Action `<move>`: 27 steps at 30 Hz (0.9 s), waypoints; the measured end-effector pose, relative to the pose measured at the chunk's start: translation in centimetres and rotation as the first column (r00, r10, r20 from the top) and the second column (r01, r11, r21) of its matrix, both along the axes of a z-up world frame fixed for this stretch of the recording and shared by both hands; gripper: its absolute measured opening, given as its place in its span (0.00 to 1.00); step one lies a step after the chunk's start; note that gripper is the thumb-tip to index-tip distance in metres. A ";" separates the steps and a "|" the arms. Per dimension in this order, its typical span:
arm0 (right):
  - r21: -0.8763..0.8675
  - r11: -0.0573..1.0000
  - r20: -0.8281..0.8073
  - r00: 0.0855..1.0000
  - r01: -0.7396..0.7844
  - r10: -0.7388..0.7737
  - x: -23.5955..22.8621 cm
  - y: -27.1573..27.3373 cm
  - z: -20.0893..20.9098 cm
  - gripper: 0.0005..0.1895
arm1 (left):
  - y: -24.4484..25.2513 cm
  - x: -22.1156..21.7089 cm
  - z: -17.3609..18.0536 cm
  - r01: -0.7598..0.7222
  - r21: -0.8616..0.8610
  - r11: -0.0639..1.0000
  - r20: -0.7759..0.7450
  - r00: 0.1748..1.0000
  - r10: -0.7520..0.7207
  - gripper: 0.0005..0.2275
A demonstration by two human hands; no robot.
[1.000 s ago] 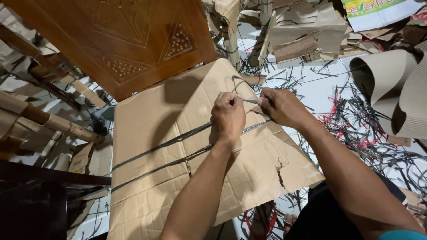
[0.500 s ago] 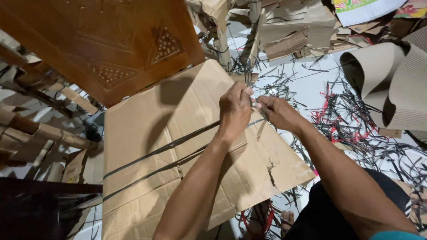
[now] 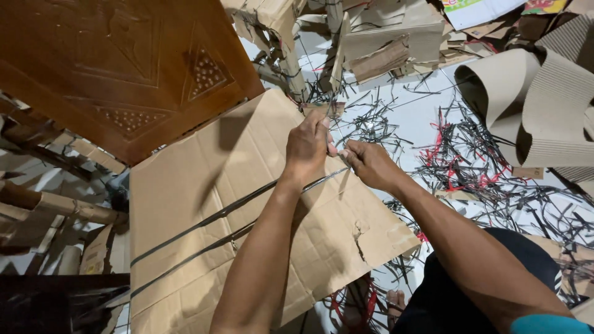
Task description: The person ties a stack of flattened cardboard pieces with black plastic straps. They wrap the straps around the bundle, pull them tight, and tie knots to secure the package. The person occasionally picks up and discards loose red and black straps from the floor.
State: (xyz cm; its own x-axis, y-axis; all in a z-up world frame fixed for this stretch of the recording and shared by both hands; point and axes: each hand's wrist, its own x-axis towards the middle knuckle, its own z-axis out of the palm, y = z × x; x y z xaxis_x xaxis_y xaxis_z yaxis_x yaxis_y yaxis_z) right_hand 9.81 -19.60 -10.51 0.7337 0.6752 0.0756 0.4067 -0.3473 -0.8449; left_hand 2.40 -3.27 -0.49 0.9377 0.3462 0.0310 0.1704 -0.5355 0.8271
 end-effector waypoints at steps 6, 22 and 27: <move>0.341 0.930 -0.451 0.892 0.137 0.034 -0.8 -0.3 1.6 0.12 | -0.5 -0.6 0.2 0.020 0.160 0.987 0.008 1.000 -0.021 0.14; 0.369 0.782 -0.852 0.519 0.503 0.069 -2.2 2.1 -0.8 0.05 | -0.2 -0.8 0.2 -0.010 -0.006 1.000 0.022 1.000 0.010 0.13; 0.532 0.693 -0.782 0.596 0.486 0.182 0.3 4.3 -3.5 0.08 | -0.2 -0.3 -0.1 -0.026 -0.095 0.995 0.065 0.997 0.032 0.12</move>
State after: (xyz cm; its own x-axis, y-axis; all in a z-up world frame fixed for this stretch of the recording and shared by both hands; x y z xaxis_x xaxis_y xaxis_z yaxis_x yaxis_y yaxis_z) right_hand 10.10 -15.28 -13.98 0.8142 0.5488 -0.1896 -0.4660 0.4229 -0.7772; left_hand 2.08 -3.46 -0.63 0.9242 0.3774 0.0590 0.1274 -0.4501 0.8838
